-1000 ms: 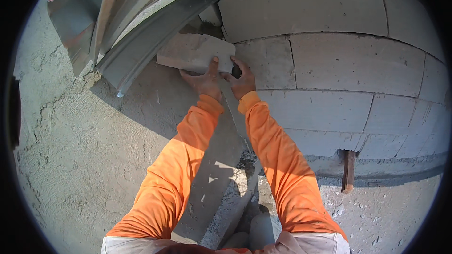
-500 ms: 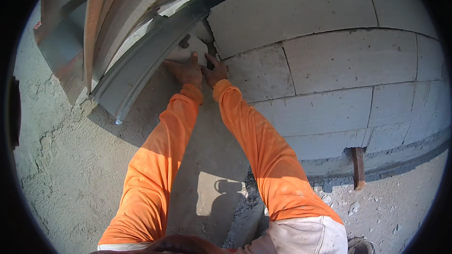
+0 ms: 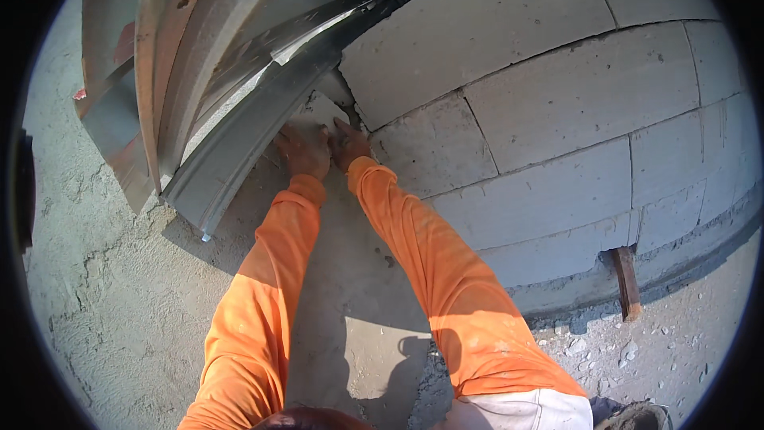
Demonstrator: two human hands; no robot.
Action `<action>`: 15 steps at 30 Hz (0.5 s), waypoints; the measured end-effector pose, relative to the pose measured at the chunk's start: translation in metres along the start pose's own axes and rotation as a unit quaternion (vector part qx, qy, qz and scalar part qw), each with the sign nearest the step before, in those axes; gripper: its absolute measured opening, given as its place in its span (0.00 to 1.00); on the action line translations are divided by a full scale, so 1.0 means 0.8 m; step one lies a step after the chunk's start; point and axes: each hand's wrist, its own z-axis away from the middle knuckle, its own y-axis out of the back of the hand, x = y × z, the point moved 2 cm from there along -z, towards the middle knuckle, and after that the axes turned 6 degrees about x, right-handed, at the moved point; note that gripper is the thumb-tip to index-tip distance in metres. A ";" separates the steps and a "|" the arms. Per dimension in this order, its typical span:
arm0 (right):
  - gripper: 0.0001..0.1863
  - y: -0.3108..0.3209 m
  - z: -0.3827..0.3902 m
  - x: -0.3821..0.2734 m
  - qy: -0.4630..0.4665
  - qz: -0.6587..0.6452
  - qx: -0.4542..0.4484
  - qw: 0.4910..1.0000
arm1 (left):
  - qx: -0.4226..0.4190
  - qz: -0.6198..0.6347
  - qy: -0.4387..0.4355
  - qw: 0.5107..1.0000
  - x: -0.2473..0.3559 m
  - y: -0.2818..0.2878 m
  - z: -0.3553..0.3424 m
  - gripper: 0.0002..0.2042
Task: Installing and securing roof panels and masonry components at a roof edge.
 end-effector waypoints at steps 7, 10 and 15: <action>0.24 -0.018 0.013 -0.064 -0.011 -0.020 0.076 0.997 | -0.039 -0.171 -0.184 0.967 -0.033 0.039 -0.042 0.35; 0.25 -0.024 0.001 -0.053 -0.057 -0.013 0.072 0.996 | -0.031 -0.222 -0.197 0.954 -0.034 0.024 -0.056 0.31; 0.23 -0.034 -0.004 -0.039 -0.052 -0.013 0.075 0.996 | -0.010 -0.272 -0.208 0.940 -0.041 0.010 -0.047 0.30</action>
